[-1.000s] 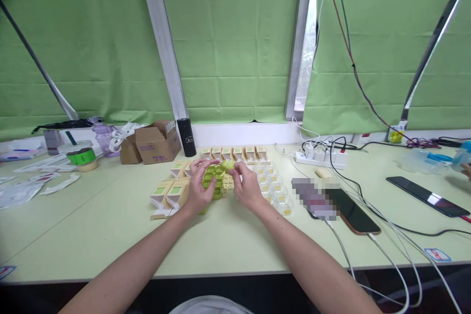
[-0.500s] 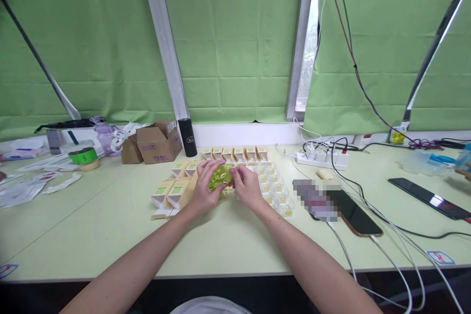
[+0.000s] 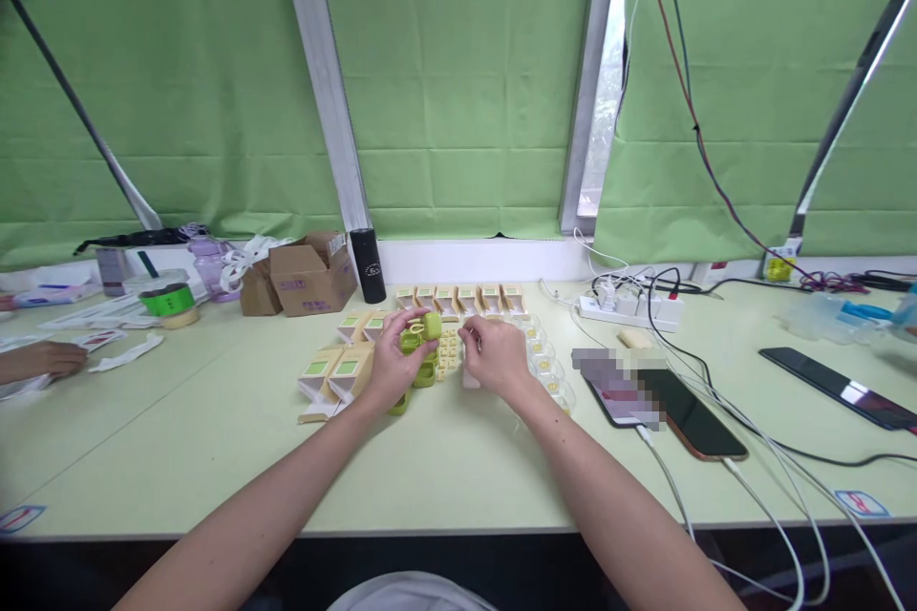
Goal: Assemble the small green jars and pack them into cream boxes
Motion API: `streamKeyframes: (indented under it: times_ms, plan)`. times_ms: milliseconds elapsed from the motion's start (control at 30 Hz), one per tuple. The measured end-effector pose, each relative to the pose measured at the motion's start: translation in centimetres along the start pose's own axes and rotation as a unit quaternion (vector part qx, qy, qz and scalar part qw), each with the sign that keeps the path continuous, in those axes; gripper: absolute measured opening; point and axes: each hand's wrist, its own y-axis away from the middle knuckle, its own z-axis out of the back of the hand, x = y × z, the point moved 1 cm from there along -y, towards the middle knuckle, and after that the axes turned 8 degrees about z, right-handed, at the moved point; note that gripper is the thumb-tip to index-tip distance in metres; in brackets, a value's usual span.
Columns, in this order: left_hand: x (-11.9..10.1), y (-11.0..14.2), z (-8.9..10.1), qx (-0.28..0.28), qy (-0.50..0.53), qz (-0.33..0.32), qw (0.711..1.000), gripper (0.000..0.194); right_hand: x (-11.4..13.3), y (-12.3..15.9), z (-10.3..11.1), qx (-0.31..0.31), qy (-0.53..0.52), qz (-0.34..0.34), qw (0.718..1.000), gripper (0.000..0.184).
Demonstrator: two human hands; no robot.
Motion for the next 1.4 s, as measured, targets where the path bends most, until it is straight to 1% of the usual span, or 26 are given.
streamKeyframes:
  times_ms: [100, 200, 233, 333, 433, 533, 667, 800, 900, 967, 1033, 1100, 1133, 1167, 1200, 1233, 1267, 1333, 1400]
  plan:
    - [0.7, -0.5, 0.0, 0.012, 0.070, 0.047, 0.996, 0.047, 0.4, -0.1, 0.4, 0.070, 0.101, 0.019, 0.992, 0.012]
    - [0.9, -0.9, 0.0, 0.025, 0.135, 0.076, 0.988, 0.052, 1.0, -0.1, 0.4, 0.132, 0.146, 0.054, 0.979, 0.006]
    - [0.8, -0.9, 0.0, 0.030, 0.156, 0.083, 0.984, 0.055, 1.1, 0.0, 0.3, 0.150, 0.157, 0.066, 0.974, 0.007]
    - [0.5, -0.9, 0.0, 0.055, 0.212, 0.105, 0.970, 0.061, 1.5, 0.3, 0.0, 0.194, 0.189, 0.091, 0.958, 0.019]
    - [0.3, -0.8, 0.1, 0.074, 0.262, 0.133, 0.953, 0.062, 1.6, 0.7, -0.3, 0.212, 0.214, 0.103, 0.948, 0.029]
    - [0.3, -0.8, 0.1, 0.083, 0.299, 0.154, 0.938, 0.062, 1.5, 1.0, -0.5, 0.217, 0.226, 0.112, 0.943, 0.031]
    - [0.3, -0.7, 0.3, 0.094, 0.319, 0.156, 0.930, 0.061, 1.3, 1.1, -0.8, 0.228, 0.233, 0.123, 0.937, 0.032]
    - [0.3, -0.7, 0.3, 0.099, 0.348, 0.160, 0.918, 0.059, 1.2, 1.2, -0.9, 0.223, 0.240, 0.132, 0.936, 0.024]
    - [0.3, -0.8, 0.3, 0.093, 0.355, 0.163, 0.916, 0.059, 1.5, 1.1, -0.6, 0.216, 0.224, 0.135, 0.941, 0.021]
    - [0.2, -0.8, 0.3, 0.087, 0.363, 0.167, 0.913, 0.060, 1.7, 1.0, -0.4, 0.200, 0.190, 0.127, 0.953, 0.016]
    - [0.2, -0.8, 0.3, 0.085, 0.374, 0.171, 0.907, 0.060, 1.7, 0.7, -0.2, 0.167, 0.123, 0.102, 0.973, 0.012]
    - [0.0, -0.8, 0.3, 0.085, 0.382, 0.173, 0.904, 0.060, 1.4, 0.3, -0.3, 0.118, 0.010, 0.053, 0.992, 0.012]
    - [0.0, -0.8, 0.3, 0.085, 0.382, 0.175, 0.904, 0.060, 1.1, 0.0, -0.4, 0.089, -0.064, 0.022, 0.994, 0.014]
    - [-0.1, -0.7, 0.4, 0.084, 0.379, 0.177, 0.904, 0.060, 0.8, -0.2, -0.5, 0.059, -0.149, -0.013, 0.987, 0.015]
    - [-0.2, -0.7, 0.4, 0.083, 0.375, 0.181, 0.906, 0.060, 0.5, -0.4, -0.7, 0.027, -0.240, -0.047, 0.969, 0.017]
    - [-0.2, -0.7, 0.4, 0.083, 0.370, 0.184, 0.907, 0.060, 0.2, -0.6, -1.0, 0.008, -0.335, -0.074, 0.939, 0.021]
    - [-0.3, -0.6, 0.4, 0.083, 0.366, 0.185, 0.908, 0.061, -0.1, -0.7, -1.3, -0.002, -0.423, -0.098, 0.901, 0.026]
    - [-0.3, -0.5, 0.4, 0.087, 0.357, 0.182, 0.912, 0.060, -0.3, -0.8, -1.9, -0.018, -0.567, -0.142, 0.811, 0.036]
    - [-0.2, -0.4, 0.3, 0.095, 0.347, 0.175, 0.917, 0.060, -0.3, -0.8, -2.4, -0.030, -0.658, -0.175, 0.731, 0.041]
